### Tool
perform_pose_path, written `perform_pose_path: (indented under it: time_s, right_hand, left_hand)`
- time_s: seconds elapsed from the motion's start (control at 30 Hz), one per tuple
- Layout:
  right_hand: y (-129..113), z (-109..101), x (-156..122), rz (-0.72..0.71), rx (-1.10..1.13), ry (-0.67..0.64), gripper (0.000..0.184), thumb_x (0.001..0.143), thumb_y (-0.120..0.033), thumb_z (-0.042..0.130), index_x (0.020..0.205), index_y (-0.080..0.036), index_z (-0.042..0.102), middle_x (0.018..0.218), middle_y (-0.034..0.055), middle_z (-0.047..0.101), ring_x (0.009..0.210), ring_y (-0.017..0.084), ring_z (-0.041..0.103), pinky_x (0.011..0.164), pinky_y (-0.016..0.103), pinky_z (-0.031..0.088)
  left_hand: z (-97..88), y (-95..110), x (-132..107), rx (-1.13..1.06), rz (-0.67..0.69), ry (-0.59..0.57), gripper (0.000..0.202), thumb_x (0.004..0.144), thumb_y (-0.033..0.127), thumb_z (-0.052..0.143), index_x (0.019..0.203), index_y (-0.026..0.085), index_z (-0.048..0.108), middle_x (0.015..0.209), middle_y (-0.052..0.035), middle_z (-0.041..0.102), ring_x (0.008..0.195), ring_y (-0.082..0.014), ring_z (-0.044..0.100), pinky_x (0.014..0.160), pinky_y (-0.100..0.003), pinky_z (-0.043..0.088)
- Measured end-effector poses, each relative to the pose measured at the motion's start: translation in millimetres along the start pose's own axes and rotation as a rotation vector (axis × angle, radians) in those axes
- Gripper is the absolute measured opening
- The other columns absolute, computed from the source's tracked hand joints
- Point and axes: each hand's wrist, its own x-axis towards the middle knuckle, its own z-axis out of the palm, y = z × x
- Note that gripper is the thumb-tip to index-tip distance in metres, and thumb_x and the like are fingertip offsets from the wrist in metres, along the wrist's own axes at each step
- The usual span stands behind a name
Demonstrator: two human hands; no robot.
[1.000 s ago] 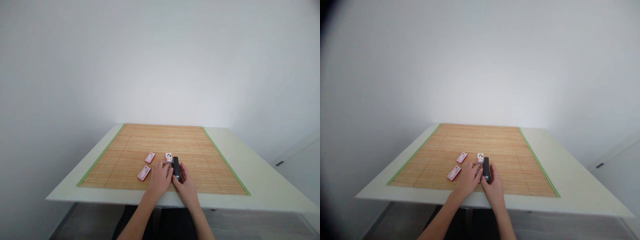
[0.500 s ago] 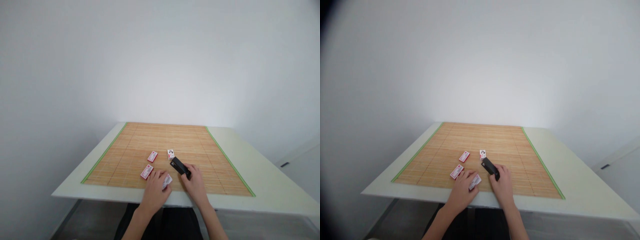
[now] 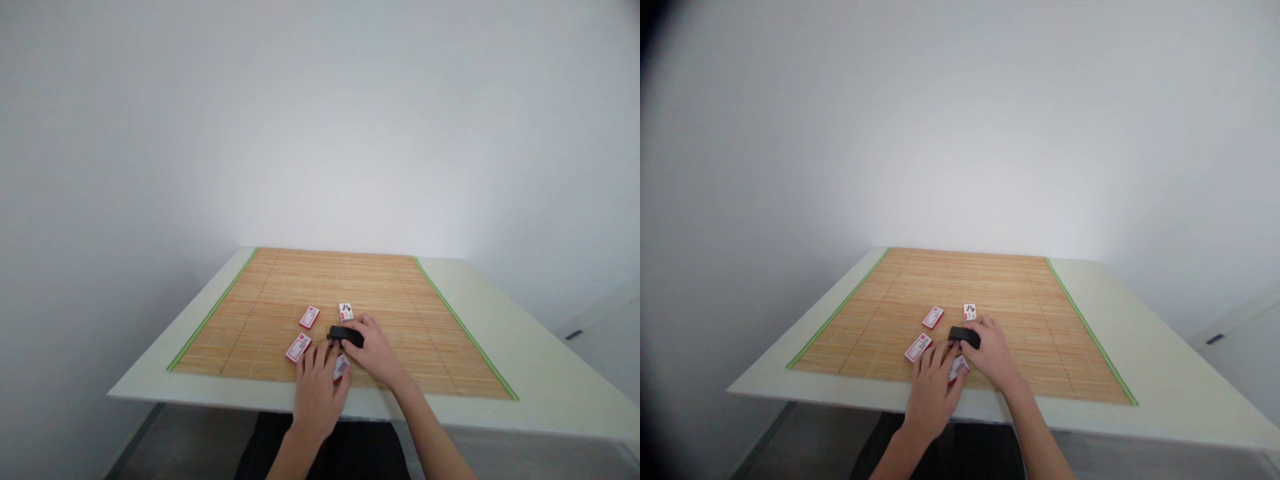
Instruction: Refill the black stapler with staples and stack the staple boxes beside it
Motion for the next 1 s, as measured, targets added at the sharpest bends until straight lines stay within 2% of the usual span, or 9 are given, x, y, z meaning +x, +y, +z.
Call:
perform_pose_path:
  time_s: [0.13,0.27,0.43,0.5,0.6,0.73,0.87,0.93,1.0]
  right_hand:
    - [-26,10,18,-0.051,-0.071,0.016,0.023,0.076,-0.026,0.081,0.099,-0.025,0.077,0.112,0.0067,0.064,0.112,0.027,0.053,0.101,0.042,0.042]
    - [-34,-8,28,-0.047,-0.088,0.136,0.016,0.077,-0.024,0.077,0.093,-0.024,0.075,0.105,0.0063,0.063,0.105,0.026,0.054,0.097,0.041,0.043]
    - [11,-46,-2,0.158,0.009,0.426,0.02,0.087,-0.035,0.063,0.099,-0.024,0.074,0.096,0.0064,0.067,0.092,0.024,0.059,0.084,0.037,0.047]
    - [36,-52,-22,0.321,0.099,0.476,0.029,0.089,-0.041,0.058,0.103,-0.022,0.074,0.095,0.0064,0.07,0.085,0.024,0.061,0.077,0.035,0.048]
    - [63,-51,-47,0.478,0.229,0.512,0.038,0.088,-0.048,0.052,0.102,-0.021,0.075,0.097,0.0069,0.074,0.091,0.027,0.064,0.08,0.038,0.05]
    - [66,-54,-63,0.526,0.248,0.543,0.045,0.087,-0.054,0.054,0.109,-0.021,0.075,0.094,0.0068,0.073,0.086,0.027,0.065,0.078,0.038,0.051]
    - [46,-55,-76,0.542,0.19,0.716,0.052,0.092,-0.058,0.053,0.125,-0.02,0.066,0.096,0.007,0.069,0.079,0.021,0.061,0.07,0.033,0.048]
    - [32,-45,-84,0.557,0.296,0.595,0.05,0.093,-0.059,0.054,0.123,-0.021,0.064,0.087,0.0041,0.066,0.067,0.018,0.057,0.059,0.029,0.045]
    - [18,-30,-89,0.611,0.537,0.266,0.049,0.091,-0.062,0.056,0.118,-0.022,0.062,0.075,-0.0002,0.063,0.052,0.014,0.05,0.046,0.025,0.037]
  left_hand:
    - [0.1,2,2,0.034,-0.021,0.007,0.041,0.097,0.031,0.056,0.137,0.031,0.062,0.144,-0.0075,0.057,0.13,-0.0352,0.046,0.113,-0.059,0.034]
    - [0.5,1,2,0.02,-0.014,0.004,0.049,0.094,0.031,0.059,0.143,0.034,0.057,0.146,-0.006,0.057,0.132,-0.0364,0.045,0.114,-0.06,0.031]
    - [1.4,-1,1,-0.014,-0.026,0.007,0.057,0.092,0.033,0.062,0.147,0.035,0.053,0.147,-0.0058,0.056,0.133,-0.0369,0.045,0.115,-0.058,0.033]
    - [2.1,0,2,-0.016,-0.027,0.007,0.057,0.091,0.033,0.063,0.146,0.035,0.053,0.147,-0.0061,0.056,0.132,-0.037,0.046,0.114,-0.058,0.033]
    - [3.7,1,2,-0.019,-0.021,0.012,0.057,0.089,0.034,0.065,0.145,0.034,0.054,0.145,-0.0071,0.056,0.132,-0.0373,0.047,0.114,-0.058,0.034]
    - [4.5,-3,-5,-0.085,-0.036,0.06,0.058,0.088,0.032,0.066,0.144,0.029,0.051,0.147,-0.0096,0.051,0.137,-0.0351,0.045,0.115,-0.054,0.036]
    - [-2.2,-14,-14,-0.133,-0.056,0.051,0.04,0.09,0.029,0.063,0.129,0.027,0.058,0.133,-0.0093,0.057,0.131,-0.0315,0.05,0.112,-0.051,0.04]
    - [-8.6,-19,-12,-0.129,-0.037,-0.028,0.028,0.091,0.028,0.062,0.119,0.028,0.063,0.123,-0.0074,0.061,0.122,-0.03,0.055,0.107,-0.049,0.043]
    - [-15.3,-23,-5,-0.133,-0.002,-0.117,0.023,0.091,0.027,0.063,0.114,0.029,0.065,0.117,-0.006,0.063,0.114,-0.0286,0.058,0.102,-0.046,0.046]
